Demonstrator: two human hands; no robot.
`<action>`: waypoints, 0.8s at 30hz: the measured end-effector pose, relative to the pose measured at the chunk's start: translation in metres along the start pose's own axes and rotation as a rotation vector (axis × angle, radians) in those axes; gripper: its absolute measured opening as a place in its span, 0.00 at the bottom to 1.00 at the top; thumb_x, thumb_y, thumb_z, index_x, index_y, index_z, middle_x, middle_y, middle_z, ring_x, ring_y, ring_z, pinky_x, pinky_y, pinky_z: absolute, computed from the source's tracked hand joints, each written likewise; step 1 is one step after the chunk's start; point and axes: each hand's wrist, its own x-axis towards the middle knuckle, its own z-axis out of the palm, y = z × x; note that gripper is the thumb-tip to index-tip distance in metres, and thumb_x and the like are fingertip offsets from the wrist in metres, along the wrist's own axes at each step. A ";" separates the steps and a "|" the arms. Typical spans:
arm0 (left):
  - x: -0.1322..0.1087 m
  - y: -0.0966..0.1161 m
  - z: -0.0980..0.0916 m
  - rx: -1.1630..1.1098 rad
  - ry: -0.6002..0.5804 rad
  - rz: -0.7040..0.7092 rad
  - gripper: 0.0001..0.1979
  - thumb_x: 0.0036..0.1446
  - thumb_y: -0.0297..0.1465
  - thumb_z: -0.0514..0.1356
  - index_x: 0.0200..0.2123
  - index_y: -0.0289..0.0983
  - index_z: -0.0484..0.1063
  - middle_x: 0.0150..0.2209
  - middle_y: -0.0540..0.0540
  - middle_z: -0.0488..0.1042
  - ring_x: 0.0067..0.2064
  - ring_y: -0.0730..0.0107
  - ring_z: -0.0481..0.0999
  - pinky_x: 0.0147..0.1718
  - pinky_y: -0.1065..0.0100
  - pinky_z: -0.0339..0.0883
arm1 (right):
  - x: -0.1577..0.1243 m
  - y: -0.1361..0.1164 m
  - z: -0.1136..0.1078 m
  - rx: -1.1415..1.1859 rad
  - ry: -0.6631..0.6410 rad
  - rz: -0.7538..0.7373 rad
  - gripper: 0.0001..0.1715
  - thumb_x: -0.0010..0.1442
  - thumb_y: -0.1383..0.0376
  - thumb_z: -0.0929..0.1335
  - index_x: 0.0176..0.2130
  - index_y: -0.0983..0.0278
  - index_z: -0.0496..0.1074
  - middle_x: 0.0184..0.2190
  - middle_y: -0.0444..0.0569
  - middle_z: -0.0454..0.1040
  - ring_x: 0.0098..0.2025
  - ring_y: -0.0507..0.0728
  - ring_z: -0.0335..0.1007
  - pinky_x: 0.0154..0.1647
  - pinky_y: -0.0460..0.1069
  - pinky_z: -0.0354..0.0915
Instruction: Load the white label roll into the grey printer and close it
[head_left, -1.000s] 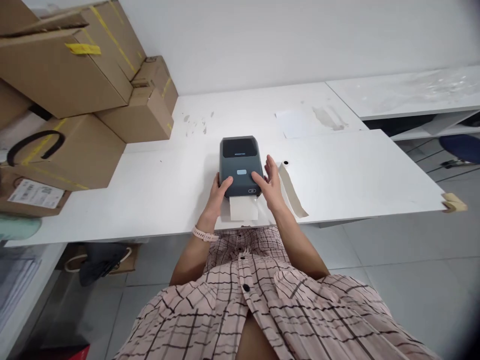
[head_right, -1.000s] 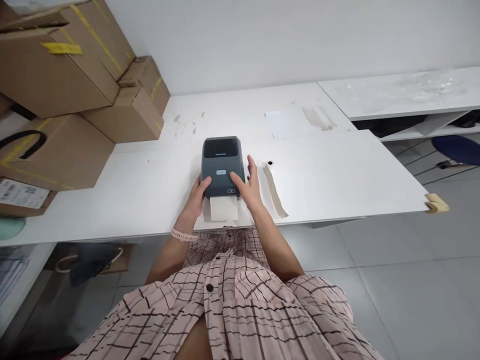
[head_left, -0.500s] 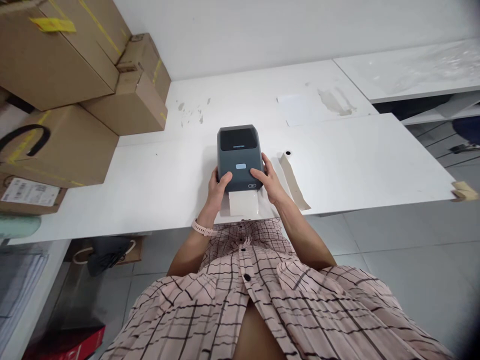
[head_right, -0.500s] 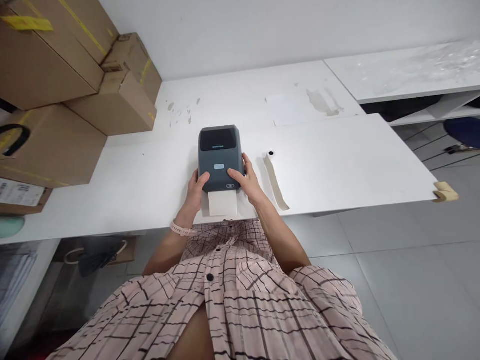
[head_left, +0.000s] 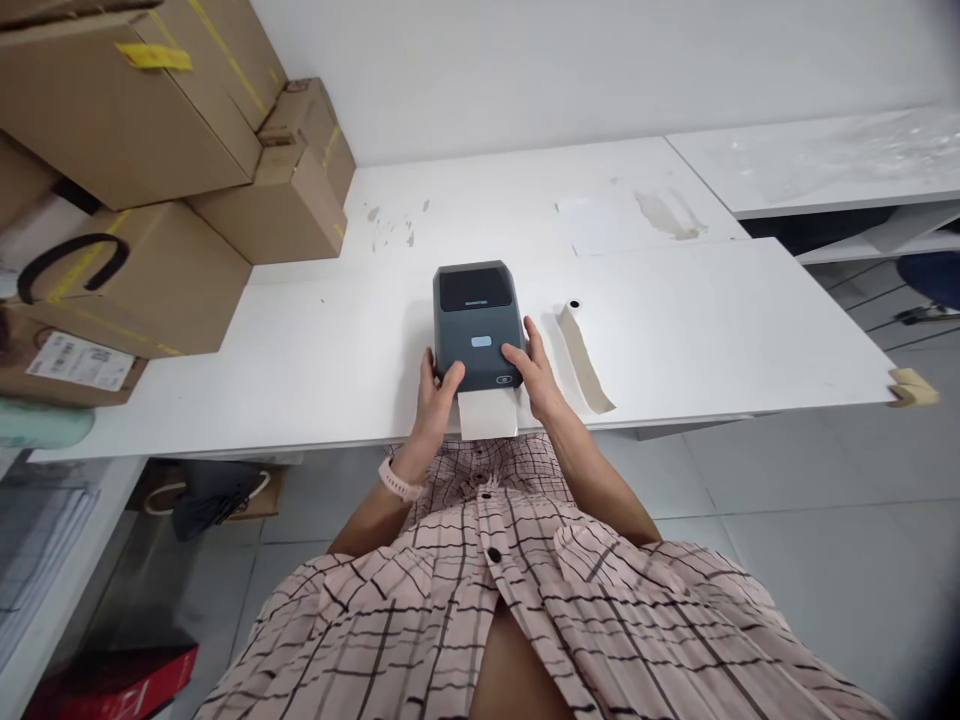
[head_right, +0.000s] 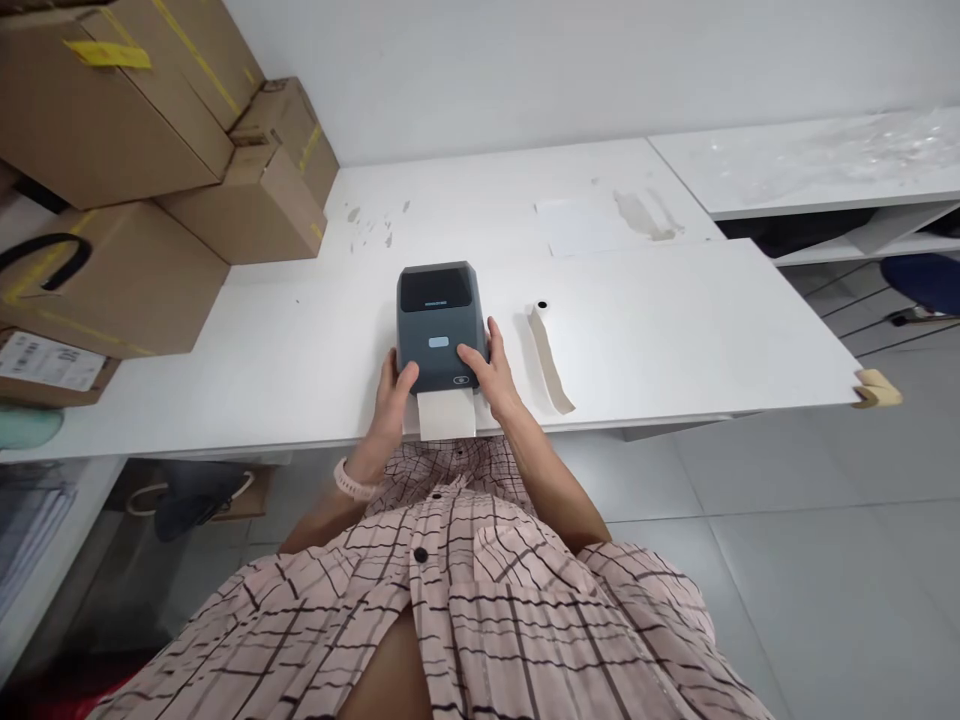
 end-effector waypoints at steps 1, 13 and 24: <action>-0.011 -0.002 -0.003 0.076 0.075 0.005 0.39 0.55 0.51 0.68 0.66 0.45 0.63 0.68 0.39 0.66 0.65 0.53 0.70 0.57 0.60 0.71 | -0.001 0.000 0.000 -0.051 0.016 -0.055 0.57 0.60 0.41 0.70 0.76 0.51 0.42 0.77 0.50 0.49 0.76 0.67 0.51 0.75 0.68 0.55; -0.035 -0.008 0.000 -0.071 -0.162 -0.366 0.26 0.41 0.51 0.75 0.29 0.35 0.76 0.25 0.49 0.74 0.26 0.74 0.69 0.24 0.70 0.59 | 0.004 -0.012 0.004 -0.664 0.042 -0.756 0.23 0.76 0.61 0.55 0.54 0.52 0.75 0.58 0.45 0.79 0.74 0.60 0.56 0.73 0.68 0.57; -0.031 -0.027 -0.025 0.045 0.004 -0.113 0.19 0.61 0.49 0.62 0.31 0.39 0.73 0.28 0.51 0.71 0.28 0.73 0.67 0.27 0.69 0.63 | -0.006 -0.029 0.003 -1.247 0.027 -0.968 0.20 0.73 0.51 0.64 0.55 0.56 0.76 0.59 0.47 0.79 0.69 0.64 0.65 0.77 0.67 0.43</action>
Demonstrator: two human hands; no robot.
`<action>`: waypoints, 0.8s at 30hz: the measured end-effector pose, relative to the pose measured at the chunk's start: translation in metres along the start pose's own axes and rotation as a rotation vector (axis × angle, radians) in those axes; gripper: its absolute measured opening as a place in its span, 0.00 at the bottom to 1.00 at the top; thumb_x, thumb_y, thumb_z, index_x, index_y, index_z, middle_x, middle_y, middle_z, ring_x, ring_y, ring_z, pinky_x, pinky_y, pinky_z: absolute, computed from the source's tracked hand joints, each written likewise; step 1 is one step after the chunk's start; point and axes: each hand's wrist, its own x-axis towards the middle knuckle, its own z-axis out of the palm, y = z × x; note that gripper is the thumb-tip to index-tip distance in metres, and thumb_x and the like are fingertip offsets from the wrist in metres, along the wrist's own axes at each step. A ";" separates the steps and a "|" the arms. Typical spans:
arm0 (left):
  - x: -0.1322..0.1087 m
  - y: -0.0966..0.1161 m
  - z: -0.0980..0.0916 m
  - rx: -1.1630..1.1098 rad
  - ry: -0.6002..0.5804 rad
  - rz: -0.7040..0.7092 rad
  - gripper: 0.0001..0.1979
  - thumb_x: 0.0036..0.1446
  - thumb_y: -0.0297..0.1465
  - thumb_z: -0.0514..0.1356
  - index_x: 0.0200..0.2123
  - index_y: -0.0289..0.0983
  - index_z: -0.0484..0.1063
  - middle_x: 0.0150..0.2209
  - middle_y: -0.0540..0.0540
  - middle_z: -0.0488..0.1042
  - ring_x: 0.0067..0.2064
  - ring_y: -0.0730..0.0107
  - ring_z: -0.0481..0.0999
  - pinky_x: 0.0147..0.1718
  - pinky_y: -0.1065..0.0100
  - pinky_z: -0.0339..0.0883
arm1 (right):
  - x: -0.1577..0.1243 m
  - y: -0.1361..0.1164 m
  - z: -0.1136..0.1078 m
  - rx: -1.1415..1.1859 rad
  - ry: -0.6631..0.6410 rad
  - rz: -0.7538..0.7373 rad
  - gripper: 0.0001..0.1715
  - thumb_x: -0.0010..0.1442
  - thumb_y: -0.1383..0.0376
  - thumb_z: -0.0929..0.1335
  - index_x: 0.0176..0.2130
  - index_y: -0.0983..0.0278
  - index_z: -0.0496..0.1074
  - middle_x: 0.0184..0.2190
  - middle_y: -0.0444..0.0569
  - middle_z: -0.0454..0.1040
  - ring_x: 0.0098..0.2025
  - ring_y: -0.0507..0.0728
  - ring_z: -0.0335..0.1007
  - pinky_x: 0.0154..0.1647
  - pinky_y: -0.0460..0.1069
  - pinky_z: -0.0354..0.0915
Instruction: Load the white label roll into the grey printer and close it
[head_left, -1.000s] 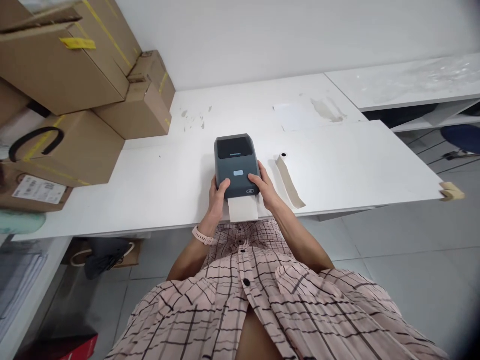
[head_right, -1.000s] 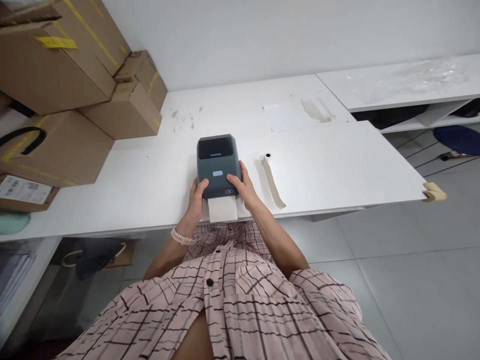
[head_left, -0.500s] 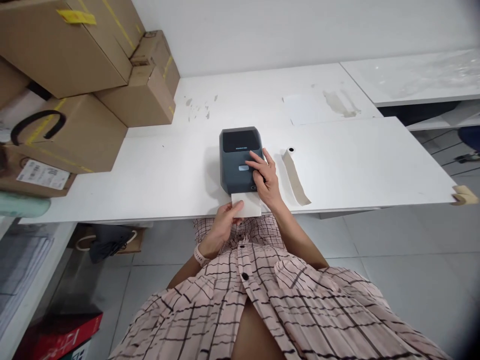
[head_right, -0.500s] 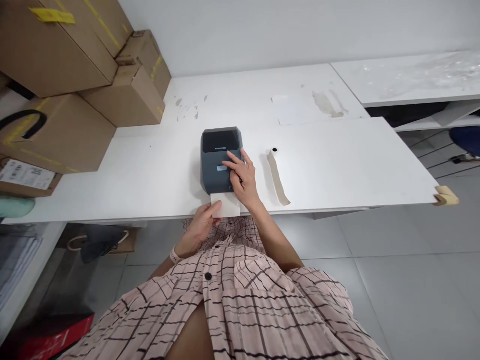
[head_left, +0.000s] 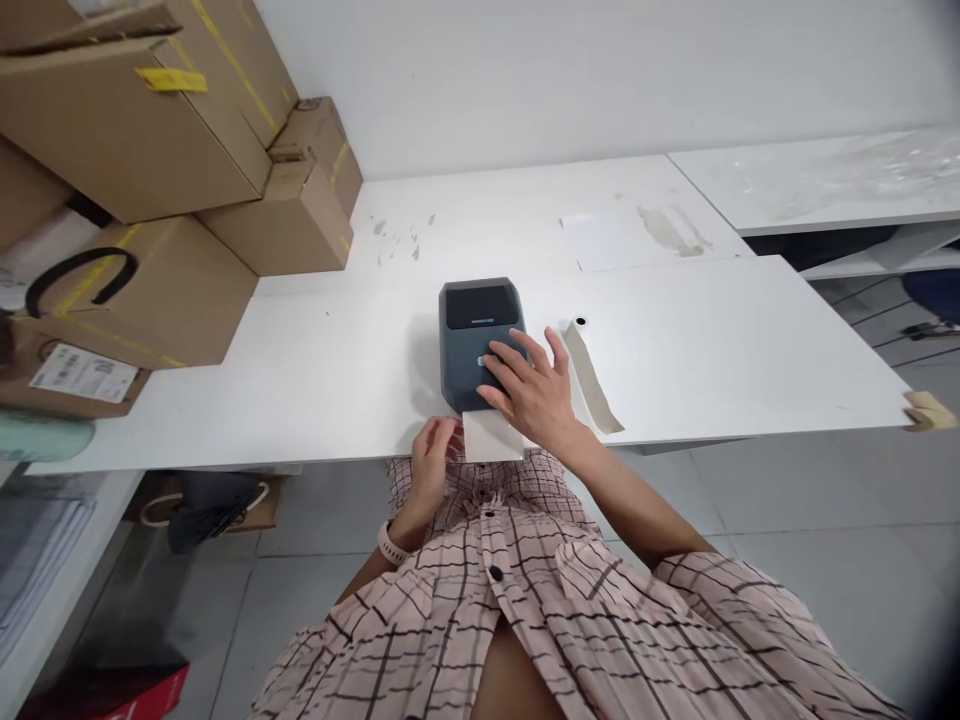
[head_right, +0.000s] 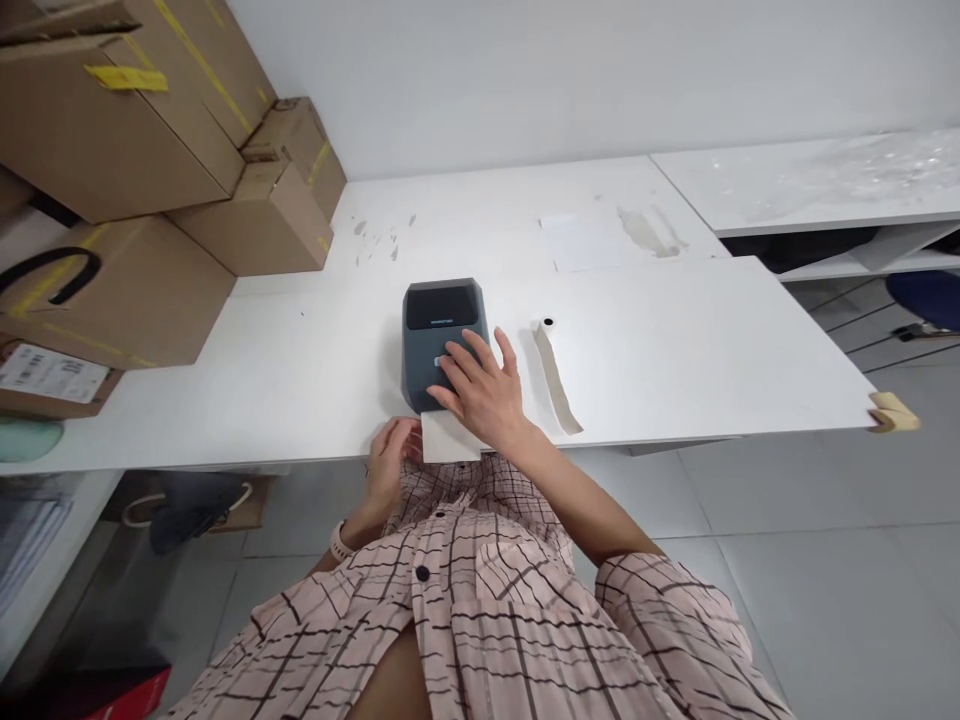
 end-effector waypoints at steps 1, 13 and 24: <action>0.003 0.000 -0.004 0.002 0.060 0.027 0.18 0.62 0.48 0.62 0.33 0.39 0.74 0.31 0.50 0.73 0.29 0.72 0.69 0.28 0.69 0.64 | 0.001 -0.001 0.001 -0.023 -0.014 -0.006 0.20 0.73 0.51 0.64 0.55 0.56 0.76 0.61 0.47 0.78 0.71 0.65 0.62 0.77 0.67 0.41; 0.022 0.026 0.015 0.115 0.000 0.245 0.33 0.68 0.51 0.55 0.72 0.47 0.59 0.76 0.45 0.56 0.76 0.56 0.56 0.72 0.59 0.57 | -0.039 0.006 0.001 0.386 -0.044 0.380 0.33 0.72 0.43 0.60 0.69 0.48 0.62 0.76 0.49 0.55 0.78 0.69 0.45 0.74 0.74 0.48; 0.028 0.010 0.022 0.122 0.062 0.337 0.37 0.68 0.56 0.48 0.74 0.46 0.57 0.79 0.46 0.45 0.79 0.56 0.43 0.76 0.54 0.46 | -0.040 -0.006 0.002 0.777 0.032 0.624 0.38 0.71 0.39 0.56 0.72 0.49 0.59 0.75 0.47 0.56 0.77 0.65 0.49 0.77 0.70 0.47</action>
